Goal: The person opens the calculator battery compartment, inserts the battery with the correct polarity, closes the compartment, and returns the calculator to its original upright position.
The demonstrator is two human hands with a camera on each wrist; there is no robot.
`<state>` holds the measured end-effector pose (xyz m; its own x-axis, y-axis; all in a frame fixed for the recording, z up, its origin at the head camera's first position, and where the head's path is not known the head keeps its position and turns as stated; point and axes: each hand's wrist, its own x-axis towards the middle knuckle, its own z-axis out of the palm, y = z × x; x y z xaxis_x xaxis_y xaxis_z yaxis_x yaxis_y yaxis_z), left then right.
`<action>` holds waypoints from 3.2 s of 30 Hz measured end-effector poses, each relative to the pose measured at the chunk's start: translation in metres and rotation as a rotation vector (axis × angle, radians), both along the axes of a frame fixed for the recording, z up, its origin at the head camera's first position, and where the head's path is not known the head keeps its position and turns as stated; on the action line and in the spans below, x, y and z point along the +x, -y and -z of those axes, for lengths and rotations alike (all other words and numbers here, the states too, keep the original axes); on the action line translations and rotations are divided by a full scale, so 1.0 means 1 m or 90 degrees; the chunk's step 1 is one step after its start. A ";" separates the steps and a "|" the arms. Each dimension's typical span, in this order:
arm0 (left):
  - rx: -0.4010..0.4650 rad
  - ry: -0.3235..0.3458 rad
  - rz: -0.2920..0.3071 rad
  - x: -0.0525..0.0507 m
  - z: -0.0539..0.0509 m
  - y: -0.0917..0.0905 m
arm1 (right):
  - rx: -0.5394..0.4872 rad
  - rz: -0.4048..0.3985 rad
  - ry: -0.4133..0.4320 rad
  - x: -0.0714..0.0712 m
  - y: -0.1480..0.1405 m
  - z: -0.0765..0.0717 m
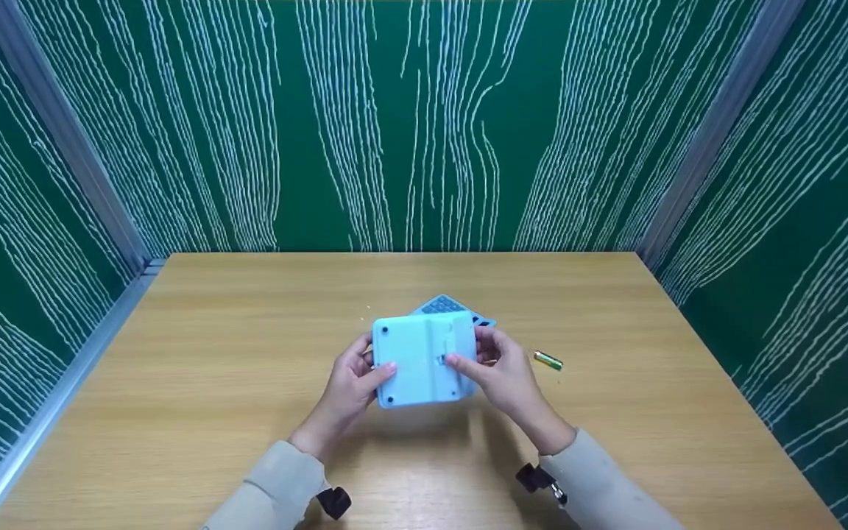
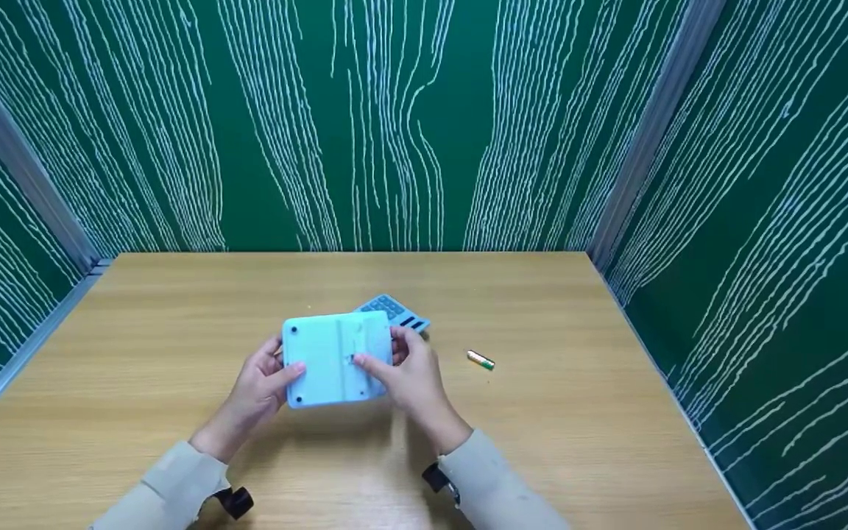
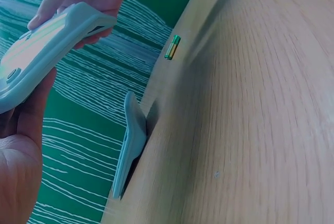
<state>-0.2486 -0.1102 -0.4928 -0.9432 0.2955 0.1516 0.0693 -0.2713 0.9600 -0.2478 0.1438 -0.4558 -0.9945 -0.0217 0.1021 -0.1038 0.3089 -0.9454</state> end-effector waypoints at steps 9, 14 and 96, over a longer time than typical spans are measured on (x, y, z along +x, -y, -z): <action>-0.022 -0.022 0.007 0.001 0.001 0.000 | -0.025 -0.010 0.052 0.001 0.000 -0.004; -0.022 -0.022 0.005 0.001 0.001 0.000 | -0.024 -0.008 0.049 0.002 0.002 -0.005; -0.381 -0.491 -0.221 0.011 -0.005 -0.014 | -0.137 -0.087 0.110 -0.001 -0.012 0.004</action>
